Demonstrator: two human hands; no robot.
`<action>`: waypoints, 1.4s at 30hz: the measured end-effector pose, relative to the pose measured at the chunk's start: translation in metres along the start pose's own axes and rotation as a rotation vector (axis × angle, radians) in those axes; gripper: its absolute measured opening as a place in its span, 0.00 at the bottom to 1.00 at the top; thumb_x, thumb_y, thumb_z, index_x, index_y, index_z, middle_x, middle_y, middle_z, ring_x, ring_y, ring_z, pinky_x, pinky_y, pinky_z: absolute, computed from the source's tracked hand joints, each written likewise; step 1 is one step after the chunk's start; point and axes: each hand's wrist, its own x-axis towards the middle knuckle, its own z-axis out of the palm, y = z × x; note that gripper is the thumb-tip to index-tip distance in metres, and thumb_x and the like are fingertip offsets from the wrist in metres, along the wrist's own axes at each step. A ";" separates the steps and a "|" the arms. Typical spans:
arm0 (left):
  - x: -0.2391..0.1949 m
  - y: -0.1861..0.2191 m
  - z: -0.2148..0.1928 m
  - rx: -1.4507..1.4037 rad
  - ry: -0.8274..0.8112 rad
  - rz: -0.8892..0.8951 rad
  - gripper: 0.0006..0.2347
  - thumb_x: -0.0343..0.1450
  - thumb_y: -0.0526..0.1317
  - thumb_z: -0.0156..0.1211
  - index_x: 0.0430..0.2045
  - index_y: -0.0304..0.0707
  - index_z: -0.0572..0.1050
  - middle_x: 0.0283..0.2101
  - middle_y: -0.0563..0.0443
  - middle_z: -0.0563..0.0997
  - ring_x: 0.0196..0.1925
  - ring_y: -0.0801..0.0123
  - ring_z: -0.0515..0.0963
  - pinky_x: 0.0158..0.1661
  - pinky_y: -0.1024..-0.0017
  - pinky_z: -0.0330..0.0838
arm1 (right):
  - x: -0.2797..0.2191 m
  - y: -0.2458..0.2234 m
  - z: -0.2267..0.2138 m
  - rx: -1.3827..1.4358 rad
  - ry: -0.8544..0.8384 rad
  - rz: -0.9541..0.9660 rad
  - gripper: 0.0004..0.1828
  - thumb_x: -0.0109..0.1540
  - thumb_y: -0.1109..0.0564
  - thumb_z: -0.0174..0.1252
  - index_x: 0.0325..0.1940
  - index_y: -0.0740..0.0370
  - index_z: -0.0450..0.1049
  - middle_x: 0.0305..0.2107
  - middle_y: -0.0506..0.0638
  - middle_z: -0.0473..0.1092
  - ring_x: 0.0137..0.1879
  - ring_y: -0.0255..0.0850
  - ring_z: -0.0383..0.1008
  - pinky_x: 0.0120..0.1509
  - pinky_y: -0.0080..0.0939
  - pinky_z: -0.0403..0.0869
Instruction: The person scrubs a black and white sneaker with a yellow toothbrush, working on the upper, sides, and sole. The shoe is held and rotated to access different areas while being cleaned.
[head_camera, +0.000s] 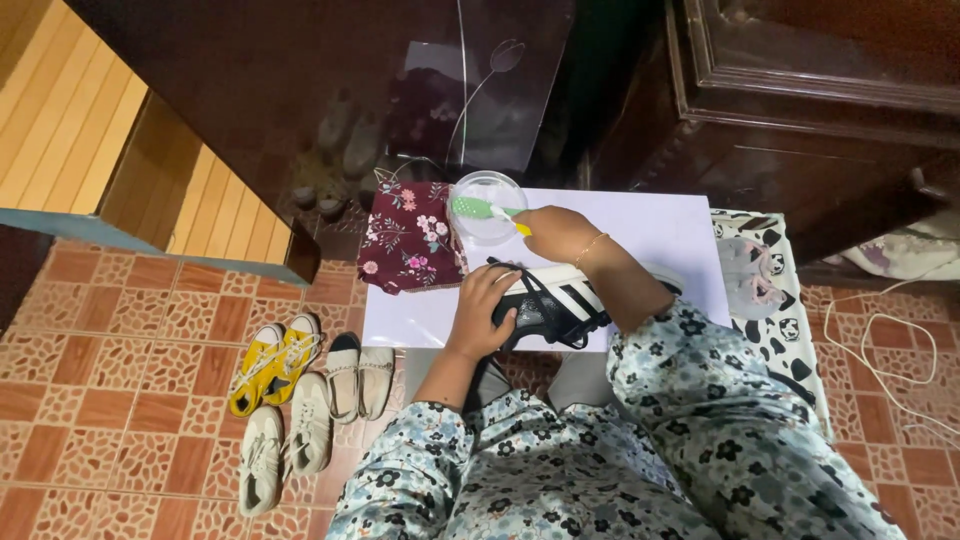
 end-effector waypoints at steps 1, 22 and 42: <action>-0.002 -0.002 0.001 0.000 0.003 0.000 0.23 0.69 0.45 0.51 0.61 0.46 0.71 0.55 0.44 0.73 0.62 0.47 0.67 0.63 0.47 0.56 | -0.002 -0.003 -0.004 -0.002 0.000 -0.001 0.24 0.66 0.55 0.51 0.68 0.51 0.71 0.49 0.63 0.76 0.55 0.56 0.78 0.59 0.55 0.76; -0.011 -0.005 0.007 0.209 0.258 0.063 0.16 0.69 0.42 0.60 0.52 0.50 0.76 0.40 0.54 0.71 0.54 0.57 0.71 0.67 0.37 0.46 | -0.103 0.016 0.013 0.825 0.114 0.008 0.25 0.66 0.61 0.49 0.69 0.59 0.68 0.25 0.55 0.71 0.20 0.36 0.66 0.28 0.32 0.67; 0.016 0.028 0.000 0.110 -0.093 -0.262 0.13 0.69 0.40 0.63 0.47 0.44 0.74 0.53 0.40 0.75 0.64 0.45 0.70 0.63 0.42 0.58 | -0.190 0.026 0.172 1.999 0.246 -0.032 0.27 0.68 0.63 0.44 0.73 0.59 0.55 0.31 0.52 0.65 0.18 0.27 0.60 0.21 0.26 0.62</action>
